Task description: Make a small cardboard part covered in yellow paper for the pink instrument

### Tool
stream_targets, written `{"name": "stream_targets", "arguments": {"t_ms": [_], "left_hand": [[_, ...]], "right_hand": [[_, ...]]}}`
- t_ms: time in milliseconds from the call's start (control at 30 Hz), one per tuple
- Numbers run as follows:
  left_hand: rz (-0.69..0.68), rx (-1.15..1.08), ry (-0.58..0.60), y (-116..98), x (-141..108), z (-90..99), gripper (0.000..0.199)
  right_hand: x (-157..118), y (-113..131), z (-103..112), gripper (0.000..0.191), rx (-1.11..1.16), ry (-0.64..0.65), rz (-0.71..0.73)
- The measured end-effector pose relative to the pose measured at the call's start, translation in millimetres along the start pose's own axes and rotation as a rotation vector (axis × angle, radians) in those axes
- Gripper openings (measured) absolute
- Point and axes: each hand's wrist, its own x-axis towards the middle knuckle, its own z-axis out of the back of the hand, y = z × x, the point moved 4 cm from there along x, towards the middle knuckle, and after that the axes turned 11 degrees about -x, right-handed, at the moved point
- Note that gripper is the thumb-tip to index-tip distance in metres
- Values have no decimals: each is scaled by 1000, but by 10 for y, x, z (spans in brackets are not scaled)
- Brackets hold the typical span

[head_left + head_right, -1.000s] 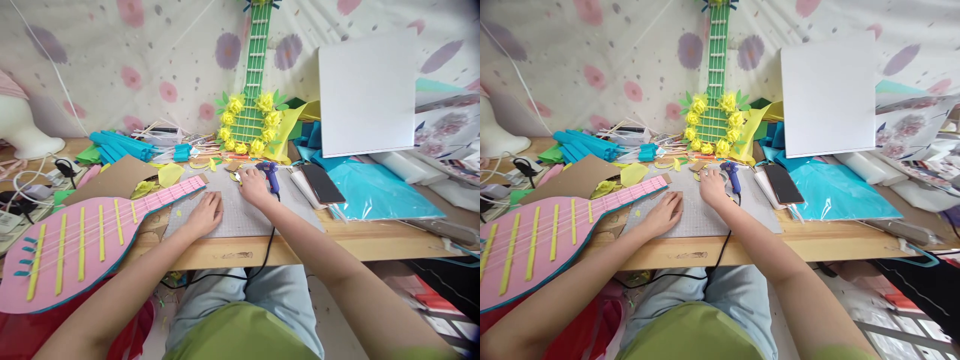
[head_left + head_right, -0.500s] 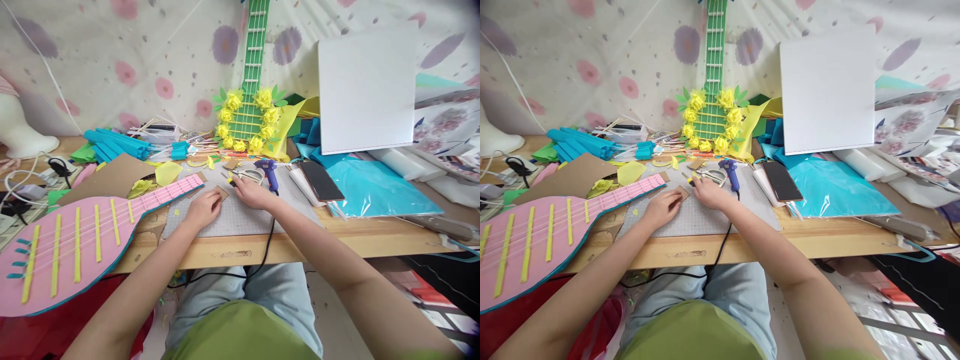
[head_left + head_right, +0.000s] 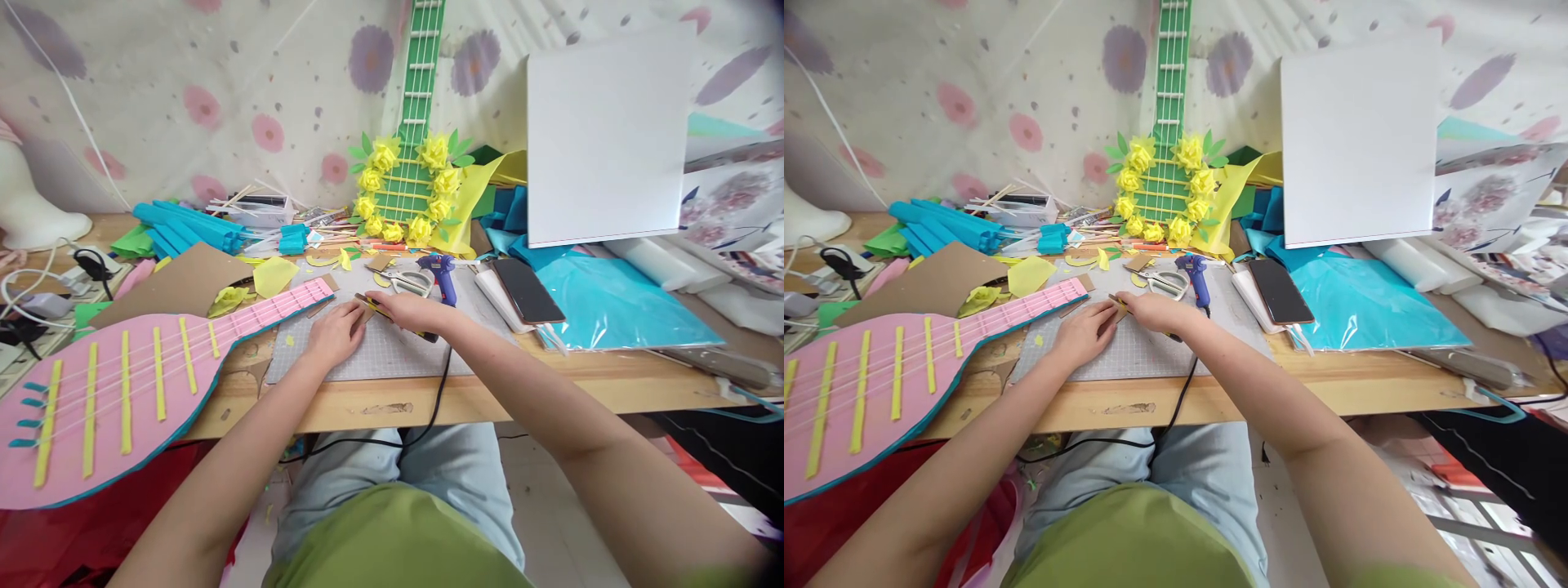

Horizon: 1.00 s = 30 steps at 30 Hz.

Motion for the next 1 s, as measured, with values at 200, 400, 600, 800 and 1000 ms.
{"name": "stream_targets", "arguments": {"t_ms": [200,400,600,800,1000], "left_hand": [[9,3,7,-12,14,6,37],[6,1,-9,-19,13,14,36],[14,-7,-13,-12,16,12,35],[21,6,-10,-26,27,21,35],[52,8,-10,-28,33,2,34]], "right_hand": [[102,22,-43,48,-99,4,25],[105,60,-1,47,-142,38,13],[108,46,-28,48,-141,10,6],[115,61,8,49,-150,40,23],[137,136,167,54,-169,158,9]]}}
